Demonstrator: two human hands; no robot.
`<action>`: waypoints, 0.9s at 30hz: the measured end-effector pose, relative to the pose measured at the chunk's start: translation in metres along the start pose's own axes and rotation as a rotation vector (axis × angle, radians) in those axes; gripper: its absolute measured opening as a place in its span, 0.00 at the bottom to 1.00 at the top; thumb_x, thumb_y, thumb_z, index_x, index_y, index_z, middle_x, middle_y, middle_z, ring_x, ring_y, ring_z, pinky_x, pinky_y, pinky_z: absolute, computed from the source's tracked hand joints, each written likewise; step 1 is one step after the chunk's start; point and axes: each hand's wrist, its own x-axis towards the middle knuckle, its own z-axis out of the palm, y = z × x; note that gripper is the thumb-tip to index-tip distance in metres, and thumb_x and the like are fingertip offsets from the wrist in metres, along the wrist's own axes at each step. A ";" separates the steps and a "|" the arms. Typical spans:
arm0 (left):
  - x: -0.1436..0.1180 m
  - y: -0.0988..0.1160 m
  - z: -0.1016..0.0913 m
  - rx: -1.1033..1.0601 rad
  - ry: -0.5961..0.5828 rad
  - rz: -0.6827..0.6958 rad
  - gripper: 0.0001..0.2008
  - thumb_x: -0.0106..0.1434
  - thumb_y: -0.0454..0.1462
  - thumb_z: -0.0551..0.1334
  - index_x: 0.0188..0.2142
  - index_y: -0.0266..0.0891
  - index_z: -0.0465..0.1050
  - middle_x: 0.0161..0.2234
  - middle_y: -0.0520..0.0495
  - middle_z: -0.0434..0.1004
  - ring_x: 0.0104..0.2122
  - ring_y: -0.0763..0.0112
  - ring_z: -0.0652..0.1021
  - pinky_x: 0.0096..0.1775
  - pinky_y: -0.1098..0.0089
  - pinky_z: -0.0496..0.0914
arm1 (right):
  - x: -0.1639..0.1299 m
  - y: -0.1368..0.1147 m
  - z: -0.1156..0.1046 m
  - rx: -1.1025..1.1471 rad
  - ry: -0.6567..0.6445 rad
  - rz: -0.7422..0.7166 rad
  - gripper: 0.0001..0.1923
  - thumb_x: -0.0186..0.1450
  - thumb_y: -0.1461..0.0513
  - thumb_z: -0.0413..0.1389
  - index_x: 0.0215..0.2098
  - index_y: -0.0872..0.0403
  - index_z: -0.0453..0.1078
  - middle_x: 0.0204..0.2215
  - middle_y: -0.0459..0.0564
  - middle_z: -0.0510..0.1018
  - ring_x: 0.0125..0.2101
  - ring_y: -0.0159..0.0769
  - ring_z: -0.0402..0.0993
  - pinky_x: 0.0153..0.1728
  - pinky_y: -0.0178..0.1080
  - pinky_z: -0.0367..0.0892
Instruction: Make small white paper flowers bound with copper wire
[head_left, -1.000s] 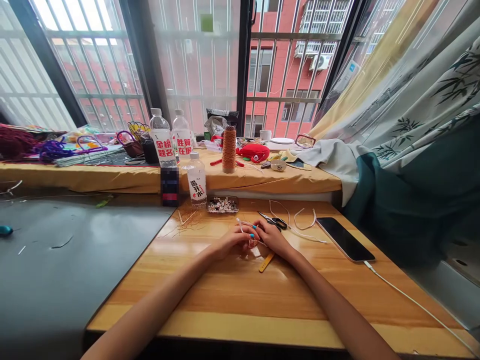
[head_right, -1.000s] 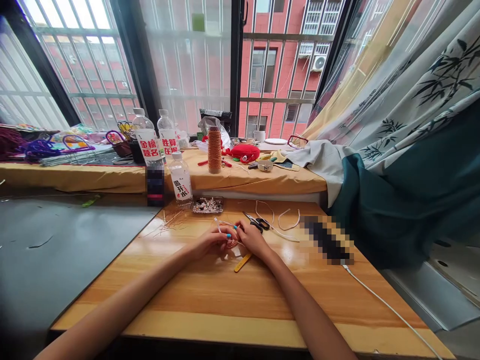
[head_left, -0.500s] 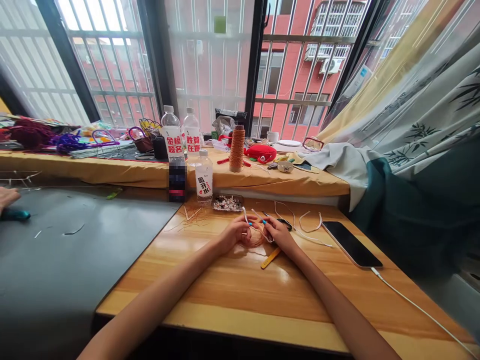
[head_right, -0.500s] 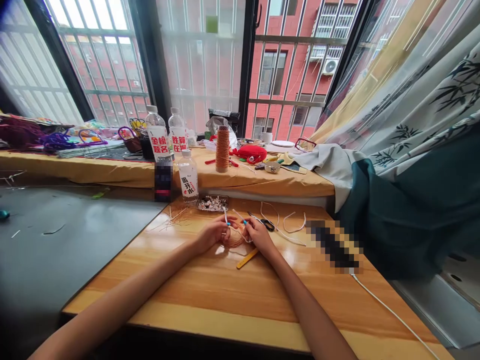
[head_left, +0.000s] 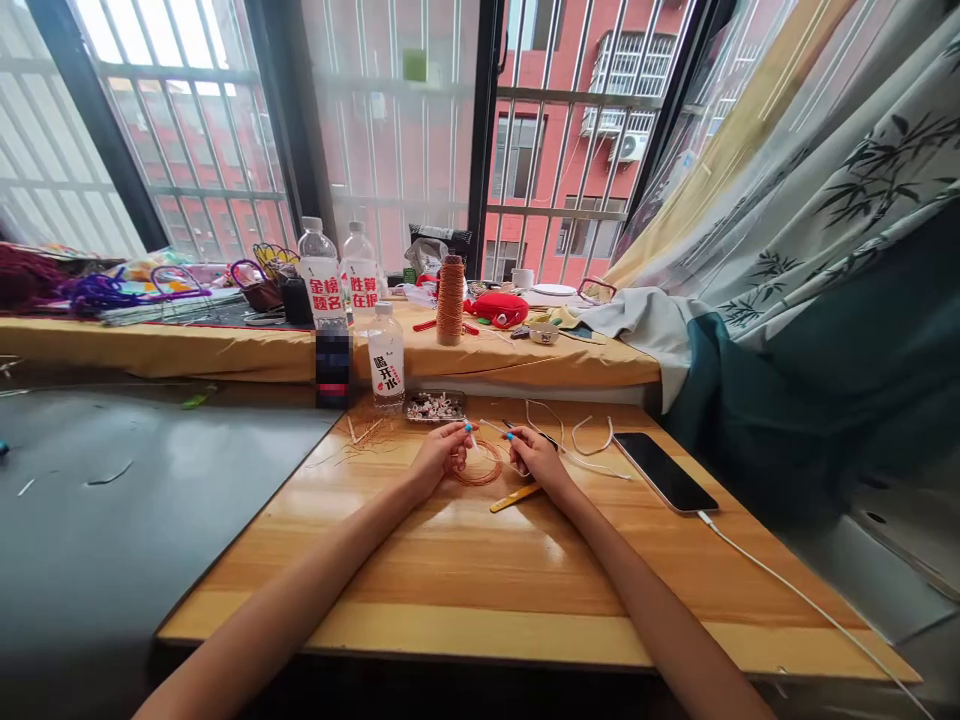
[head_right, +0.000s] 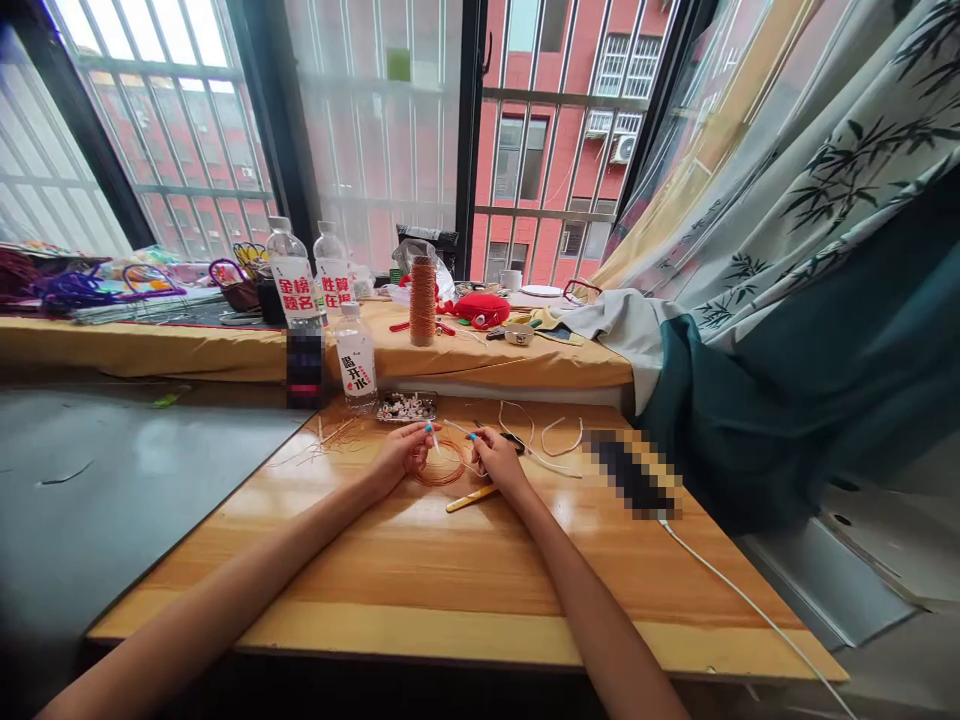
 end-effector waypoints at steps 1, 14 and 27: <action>-0.001 0.000 0.001 0.030 -0.002 -0.010 0.17 0.47 0.41 0.63 0.35 0.33 0.68 0.20 0.55 0.64 0.13 0.86 0.60 0.16 0.80 0.57 | 0.000 0.000 0.001 -0.016 -0.003 -0.014 0.11 0.55 0.56 0.46 0.31 0.56 0.60 0.14 0.39 0.62 0.12 0.23 0.54 0.14 0.29 0.51; -0.006 0.000 0.007 0.297 -0.130 -0.020 0.16 0.49 0.43 0.59 0.32 0.31 0.69 0.21 0.52 0.68 0.13 0.85 0.62 0.16 0.79 0.53 | -0.009 -0.008 0.013 -0.133 -0.002 -0.085 0.10 0.57 0.59 0.44 0.33 0.55 0.61 0.15 0.41 0.65 0.11 0.24 0.54 0.12 0.29 0.51; -0.005 -0.003 0.007 0.290 -0.094 0.002 0.18 0.48 0.43 0.60 0.36 0.36 0.62 0.19 0.55 0.67 0.13 0.83 0.63 0.16 0.80 0.55 | -0.014 -0.013 0.016 -0.304 -0.217 -0.178 0.13 0.60 0.58 0.43 0.28 0.56 0.66 0.20 0.44 0.67 0.20 0.26 0.61 0.21 0.29 0.57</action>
